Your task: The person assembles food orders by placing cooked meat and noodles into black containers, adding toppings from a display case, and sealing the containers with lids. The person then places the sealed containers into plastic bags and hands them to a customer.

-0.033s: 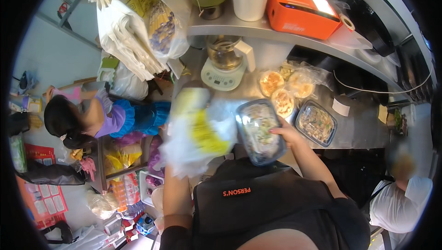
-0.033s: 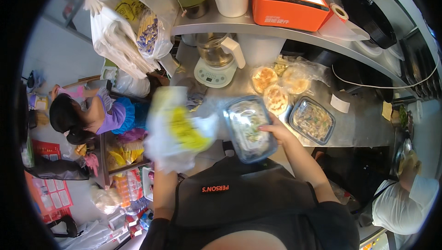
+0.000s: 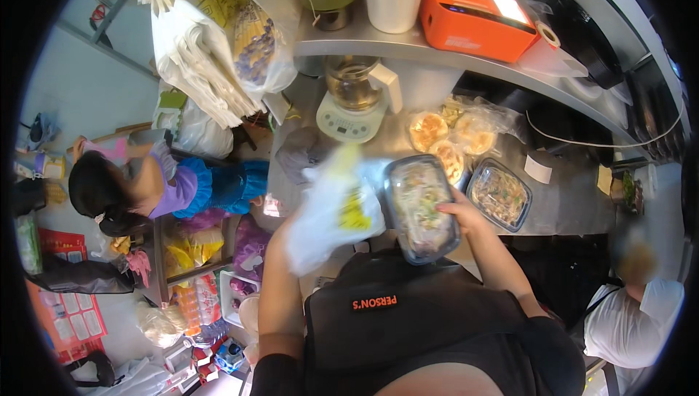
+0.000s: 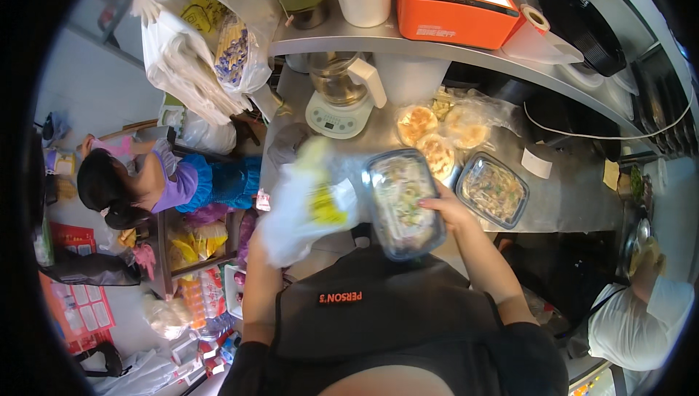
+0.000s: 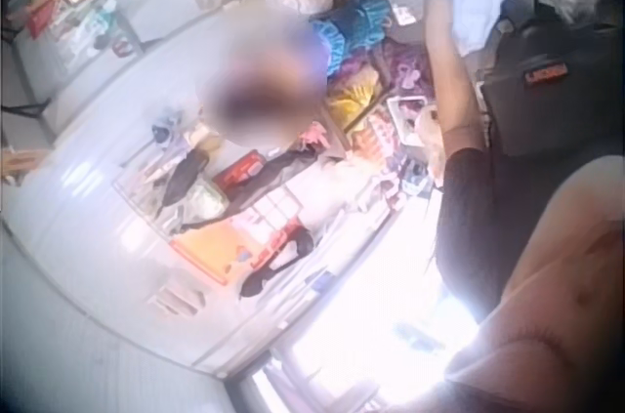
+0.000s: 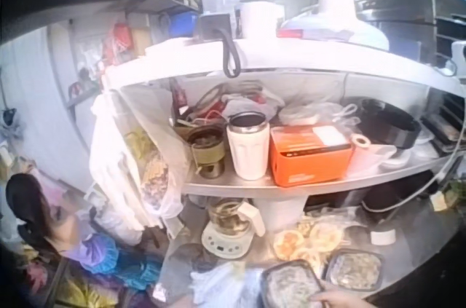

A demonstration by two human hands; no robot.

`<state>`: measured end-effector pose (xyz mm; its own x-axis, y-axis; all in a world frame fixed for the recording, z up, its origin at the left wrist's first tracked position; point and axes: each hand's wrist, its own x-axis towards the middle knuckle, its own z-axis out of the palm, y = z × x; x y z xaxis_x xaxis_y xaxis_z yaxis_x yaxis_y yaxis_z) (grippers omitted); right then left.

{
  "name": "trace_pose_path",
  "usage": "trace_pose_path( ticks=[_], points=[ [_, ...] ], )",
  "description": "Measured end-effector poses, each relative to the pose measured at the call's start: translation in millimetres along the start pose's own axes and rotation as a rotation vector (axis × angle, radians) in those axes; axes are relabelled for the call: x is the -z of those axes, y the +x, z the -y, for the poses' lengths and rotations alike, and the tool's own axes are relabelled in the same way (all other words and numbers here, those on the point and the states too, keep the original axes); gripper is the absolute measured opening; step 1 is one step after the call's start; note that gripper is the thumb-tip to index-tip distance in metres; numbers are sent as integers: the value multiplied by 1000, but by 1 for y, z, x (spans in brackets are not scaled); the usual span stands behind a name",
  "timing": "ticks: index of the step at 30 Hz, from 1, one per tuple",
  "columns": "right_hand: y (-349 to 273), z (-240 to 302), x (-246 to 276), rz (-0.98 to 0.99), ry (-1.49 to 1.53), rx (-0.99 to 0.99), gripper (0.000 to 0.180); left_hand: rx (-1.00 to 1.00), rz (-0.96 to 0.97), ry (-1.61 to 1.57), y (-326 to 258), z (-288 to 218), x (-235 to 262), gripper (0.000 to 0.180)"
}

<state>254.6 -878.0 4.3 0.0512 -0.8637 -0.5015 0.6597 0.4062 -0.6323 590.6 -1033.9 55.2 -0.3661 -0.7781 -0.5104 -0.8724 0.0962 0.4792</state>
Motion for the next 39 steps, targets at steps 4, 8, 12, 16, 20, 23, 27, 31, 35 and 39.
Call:
trace_pose_path(
  ticks=[4, 8, 12, 16, 20, 23, 27, 31, 35, 39],
  points=[
    [-50, 31, -19, 94, 224, 3, 66, -87, -281, -496, 59, -3, -59, 42],
    [-41, -12, -45, 241, 534, -354, 57, 9, -104, -1236, 67, -49, -120, 40],
    [-9, -58, -71, 126, 646, -485, 54, 201, 614, -1781, 37, -8, -145, 41],
    [30, -76, -79, -81, 744, -266, 45, 278, 409, -1707, -30, -20, -144, 46],
    [18, -70, -91, -149, 390, -369, 35, 343, 277, -1666, -24, 10, -154, 40],
    [0, -48, -88, -241, -281, -46, 43, 346, 11, -1596, -19, -1, -135, 31],
    [50, -17, -68, -824, -1204, 809, 46, 246, -299, -1632, 3, 22, -129, 27],
    [101, -24, -78, -706, -1319, 893, 12, 45, -401, -1658, 39, -5, -96, 21],
    [73, 11, -157, -62, -638, 646, 17, -373, -367, -1514, 22, -79, -16, 24],
    [11, 102, -166, 89, 34, 658, 6, -584, -301, -1243, -34, -96, 52, 27]
  ],
)
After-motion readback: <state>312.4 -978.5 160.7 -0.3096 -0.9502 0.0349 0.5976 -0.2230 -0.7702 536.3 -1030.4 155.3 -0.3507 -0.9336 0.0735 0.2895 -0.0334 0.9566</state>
